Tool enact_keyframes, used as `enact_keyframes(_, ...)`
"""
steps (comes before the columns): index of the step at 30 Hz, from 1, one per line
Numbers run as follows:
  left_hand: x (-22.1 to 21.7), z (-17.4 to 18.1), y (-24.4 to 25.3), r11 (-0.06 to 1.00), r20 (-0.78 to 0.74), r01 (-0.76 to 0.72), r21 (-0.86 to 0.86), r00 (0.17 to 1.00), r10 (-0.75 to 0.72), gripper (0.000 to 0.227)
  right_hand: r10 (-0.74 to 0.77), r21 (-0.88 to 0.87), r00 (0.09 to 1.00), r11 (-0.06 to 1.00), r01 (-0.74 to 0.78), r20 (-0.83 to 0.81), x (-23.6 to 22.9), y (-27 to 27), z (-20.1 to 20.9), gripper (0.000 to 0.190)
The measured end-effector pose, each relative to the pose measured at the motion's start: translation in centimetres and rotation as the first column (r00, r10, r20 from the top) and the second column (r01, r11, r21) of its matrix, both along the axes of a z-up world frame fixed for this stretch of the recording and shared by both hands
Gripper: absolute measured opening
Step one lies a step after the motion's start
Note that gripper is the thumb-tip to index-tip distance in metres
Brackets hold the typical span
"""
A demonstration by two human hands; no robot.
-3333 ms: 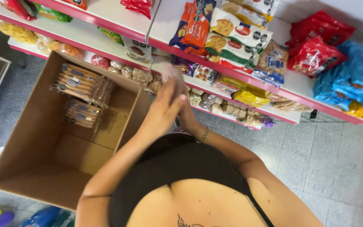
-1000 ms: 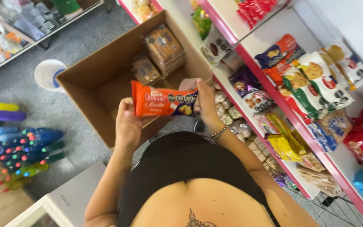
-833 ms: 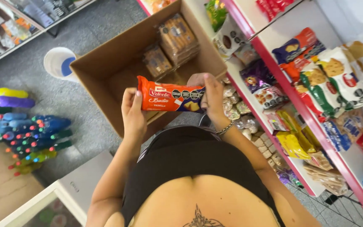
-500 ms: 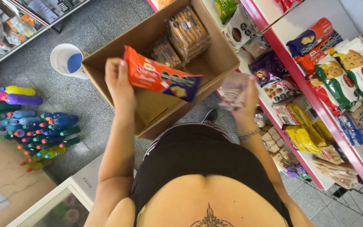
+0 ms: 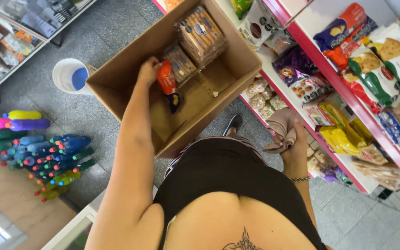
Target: Organizing and transferring various snack packages between store shelves and a cardboard box, including some light cleaning of the shelves.
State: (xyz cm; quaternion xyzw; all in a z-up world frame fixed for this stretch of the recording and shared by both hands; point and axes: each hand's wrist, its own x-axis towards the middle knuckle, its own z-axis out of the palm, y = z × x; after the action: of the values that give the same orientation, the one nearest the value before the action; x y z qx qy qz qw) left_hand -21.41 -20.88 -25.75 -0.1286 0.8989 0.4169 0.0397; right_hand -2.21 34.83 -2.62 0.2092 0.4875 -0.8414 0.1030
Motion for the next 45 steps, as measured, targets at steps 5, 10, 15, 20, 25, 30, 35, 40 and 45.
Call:
enact_keyframes(5, 0.9, -3.5, -1.8, 0.990, -0.078, -0.125, -0.068, 0.990, 0.120, 0.015, -0.097, -0.033, 0.993, 0.994, 0.100, 0.063, 1.7, 3.2, -2.7, 0.035)
enact_keyframes(10, 2.0, 3.7, 3.8, 0.890, -0.196, -0.323, -0.322, 0.942, 0.271, 0.023, 0.430, 0.814, 0.708, 0.444, 0.373, -0.559, 4.5, 13.8, -20.8, 0.075)
enact_keyframes(15, 1.7, 21.5, 15.6, 0.968, -0.769, -0.190, -0.164, 0.639, -0.005, 0.028, -0.232, -0.103, 0.933, 0.958, 0.268, 0.276, -2.9, 5.6, -3.8, 0.058)
enact_keyframes(20, 1.2, 30.9, 31.8, 0.953, -0.571, 0.165, 0.255, 0.821, 0.010, 0.012, -0.136, -0.118, 0.950, 0.977, 0.175, 0.282, -7.7, 5.1, 2.1, 0.065)
enact_keyframes(25, -5.6, 21.5, 44.2, 0.816, -0.069, 0.202, 0.541, 0.978, -0.196, 0.031, -0.008, -0.086, 0.960, 0.996, 0.033, 0.278, -10.1, 7.9, -1.8, 0.056)
enact_keyframes(30, -9.9, 17.4, 51.1, 0.845, 0.101, 0.061, 0.531, 0.986, -0.135, 0.036, 0.038, -0.011, 0.954, 0.999, -0.037, 0.298, -10.4, 8.5, 2.8, 0.064)
enact_keyframes(35, -9.3, 17.8, 50.4, 0.657, 0.146, -0.068, 0.751, 0.987, -0.065, 0.031, 0.017, 0.053, 0.949, 0.998, -0.035, 0.315, -11.0, 11.8, 1.0, 0.072)
enact_keyframes(40, -7.4, 17.8, 47.5, 0.188, 0.196, -0.201, 0.961, 0.980, 0.045, 0.028, -0.029, 0.081, 0.959, 0.997, 0.006, 0.283, -12.2, 12.1, -0.4, 0.070)
enact_keyframes(45, -2.0, 22.5, 44.3, 0.269, 0.159, -0.197, 0.943, 0.975, 0.155, 0.016, -0.015, 0.411, 0.992, 0.909, 0.064, -0.121, -13.2, 7.4, 6.3, 0.075)
